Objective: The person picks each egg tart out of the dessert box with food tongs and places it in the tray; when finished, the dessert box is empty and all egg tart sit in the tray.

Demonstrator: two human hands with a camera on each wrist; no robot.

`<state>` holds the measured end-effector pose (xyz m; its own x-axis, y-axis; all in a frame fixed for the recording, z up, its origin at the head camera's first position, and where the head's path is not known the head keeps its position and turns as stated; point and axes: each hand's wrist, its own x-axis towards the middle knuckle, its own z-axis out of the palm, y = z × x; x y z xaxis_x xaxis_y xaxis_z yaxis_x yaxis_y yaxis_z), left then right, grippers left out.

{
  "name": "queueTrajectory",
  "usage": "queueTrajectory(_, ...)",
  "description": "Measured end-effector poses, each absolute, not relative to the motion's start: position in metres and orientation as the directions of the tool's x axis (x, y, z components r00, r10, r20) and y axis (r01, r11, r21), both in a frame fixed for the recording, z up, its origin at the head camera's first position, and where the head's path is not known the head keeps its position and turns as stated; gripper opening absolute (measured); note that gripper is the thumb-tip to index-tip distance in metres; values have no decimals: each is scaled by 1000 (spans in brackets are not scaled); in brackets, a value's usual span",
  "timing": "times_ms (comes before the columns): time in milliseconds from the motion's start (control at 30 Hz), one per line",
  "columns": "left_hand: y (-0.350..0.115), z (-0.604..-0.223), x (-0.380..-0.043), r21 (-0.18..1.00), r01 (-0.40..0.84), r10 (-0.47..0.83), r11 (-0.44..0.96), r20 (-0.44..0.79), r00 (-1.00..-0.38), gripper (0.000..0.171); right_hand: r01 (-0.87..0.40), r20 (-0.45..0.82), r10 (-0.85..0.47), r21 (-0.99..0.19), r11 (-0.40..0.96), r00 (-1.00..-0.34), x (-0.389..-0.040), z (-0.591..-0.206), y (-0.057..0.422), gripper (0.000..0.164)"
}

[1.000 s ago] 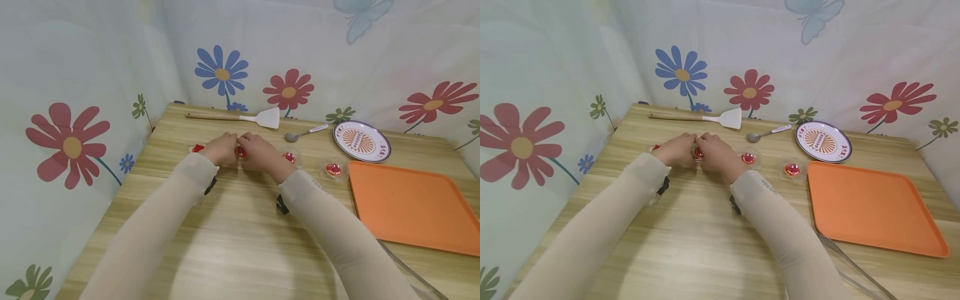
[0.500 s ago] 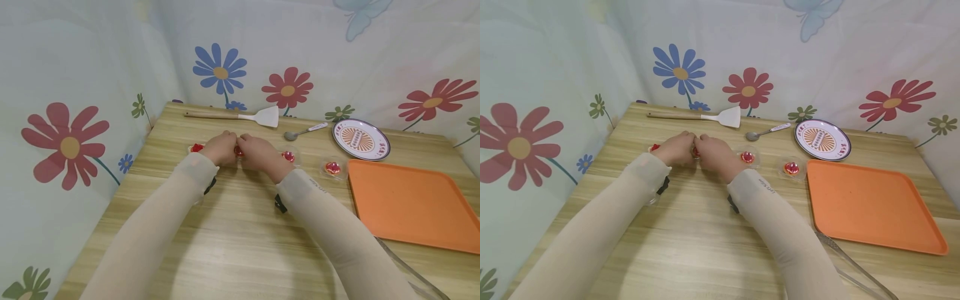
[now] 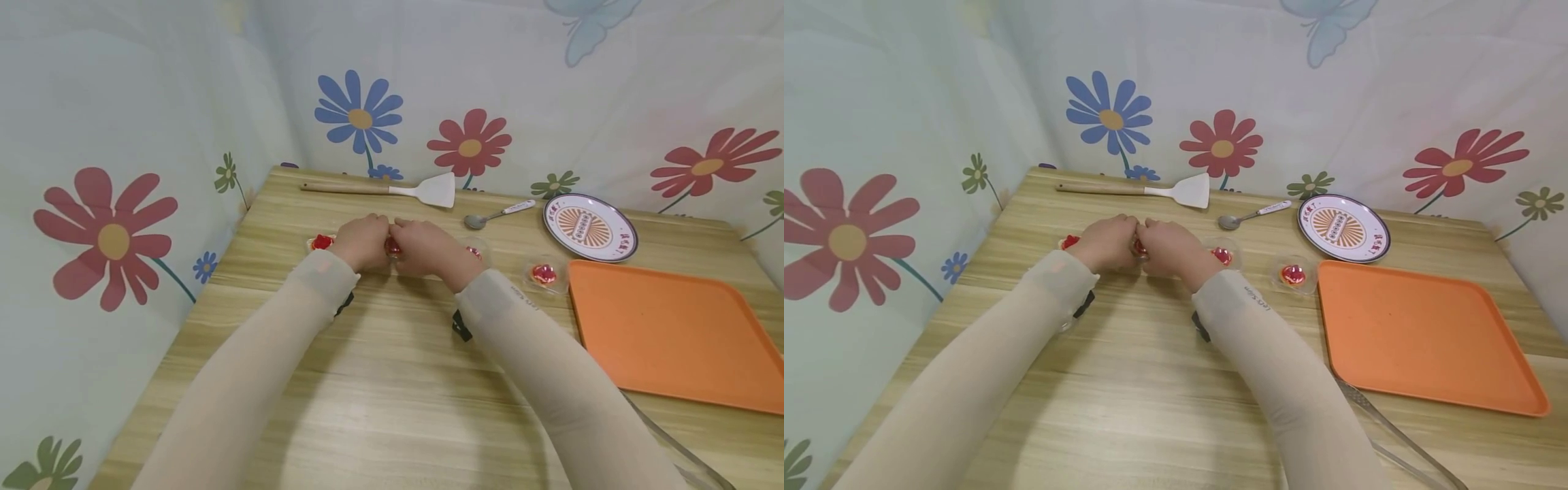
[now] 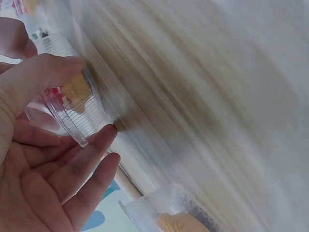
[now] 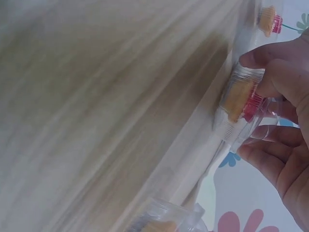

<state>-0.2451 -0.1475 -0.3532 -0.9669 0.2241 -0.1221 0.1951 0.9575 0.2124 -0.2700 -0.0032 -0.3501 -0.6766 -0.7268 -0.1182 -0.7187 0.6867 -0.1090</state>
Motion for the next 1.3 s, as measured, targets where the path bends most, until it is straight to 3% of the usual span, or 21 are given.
queueTrajectory(567, -146, -353, -247, 213, 219, 247, 952, -118, -962, 36, -699, -113, -700, -58, 713, -705, -265, -353, -4, 54)
queueTrajectory(1100, -152, -345, -254, 274, 255, 320, 927, -228, -920, 15, -696, -45, -696, -25, 718, -716, -257, -359, -7, 42)
queueTrajectory(1300, -152, -342, -255, 293, 263, 341, 919, -256, -905, 19, -692, -53, -691, 17, 721, -721, -255, -360, -7, 33)
